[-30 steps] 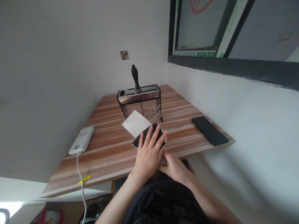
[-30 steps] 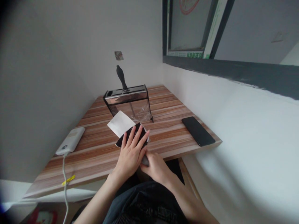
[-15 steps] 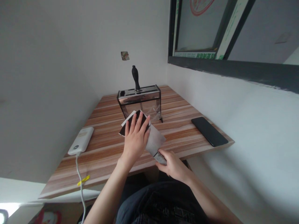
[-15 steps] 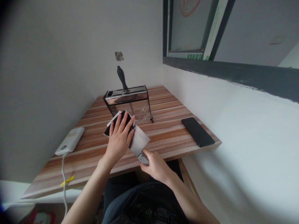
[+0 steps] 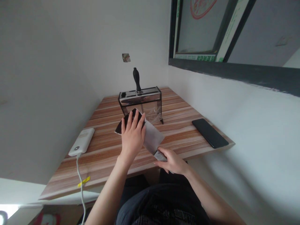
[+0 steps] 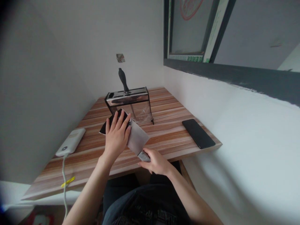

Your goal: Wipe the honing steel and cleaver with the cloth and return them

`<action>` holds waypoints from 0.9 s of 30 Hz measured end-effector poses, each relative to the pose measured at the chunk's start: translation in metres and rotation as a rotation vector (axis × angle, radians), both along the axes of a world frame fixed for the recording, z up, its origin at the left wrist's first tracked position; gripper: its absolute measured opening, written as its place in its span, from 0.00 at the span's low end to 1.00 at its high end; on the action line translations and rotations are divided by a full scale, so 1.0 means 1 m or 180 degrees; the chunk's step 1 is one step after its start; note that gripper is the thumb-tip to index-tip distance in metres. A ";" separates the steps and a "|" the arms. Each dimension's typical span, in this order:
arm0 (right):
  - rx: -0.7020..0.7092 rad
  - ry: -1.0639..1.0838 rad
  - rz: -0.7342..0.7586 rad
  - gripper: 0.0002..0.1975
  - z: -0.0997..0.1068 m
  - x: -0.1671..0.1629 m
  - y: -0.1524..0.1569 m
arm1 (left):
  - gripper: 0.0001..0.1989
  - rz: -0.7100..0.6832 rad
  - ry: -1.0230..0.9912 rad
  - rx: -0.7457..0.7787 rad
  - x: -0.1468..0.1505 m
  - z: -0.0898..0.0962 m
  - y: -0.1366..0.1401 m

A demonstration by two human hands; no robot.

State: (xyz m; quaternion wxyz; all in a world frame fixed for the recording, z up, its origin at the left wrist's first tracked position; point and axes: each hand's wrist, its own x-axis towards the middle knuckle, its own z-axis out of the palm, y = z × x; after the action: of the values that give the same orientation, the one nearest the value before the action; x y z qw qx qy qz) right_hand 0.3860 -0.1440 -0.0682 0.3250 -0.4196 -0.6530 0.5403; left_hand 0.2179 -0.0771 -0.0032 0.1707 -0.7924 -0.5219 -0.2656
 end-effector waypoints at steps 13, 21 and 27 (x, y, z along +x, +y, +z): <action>0.0076 0.0220 -0.0142 0.09 0.000 0.002 0.002 | 0.23 -0.0623 0.0409 -0.0324 0.034 -0.022 -0.041; -0.0075 -0.0206 -0.0247 0.09 -0.006 0.003 0.004 | 0.21 -0.1049 0.0471 -0.0630 0.042 -0.026 -0.057; 0.0069 -0.0188 -0.0307 0.08 -0.014 0.003 0.006 | 0.22 -0.1267 0.0498 -0.0669 0.039 -0.026 -0.058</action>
State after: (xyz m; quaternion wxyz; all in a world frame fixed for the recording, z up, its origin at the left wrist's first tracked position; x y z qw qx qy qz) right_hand 0.3891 -0.1382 -0.0823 0.3358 -0.4628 -0.6471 0.5043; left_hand 0.2564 -0.1351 -0.0295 0.0714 -0.9113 -0.3653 -0.1760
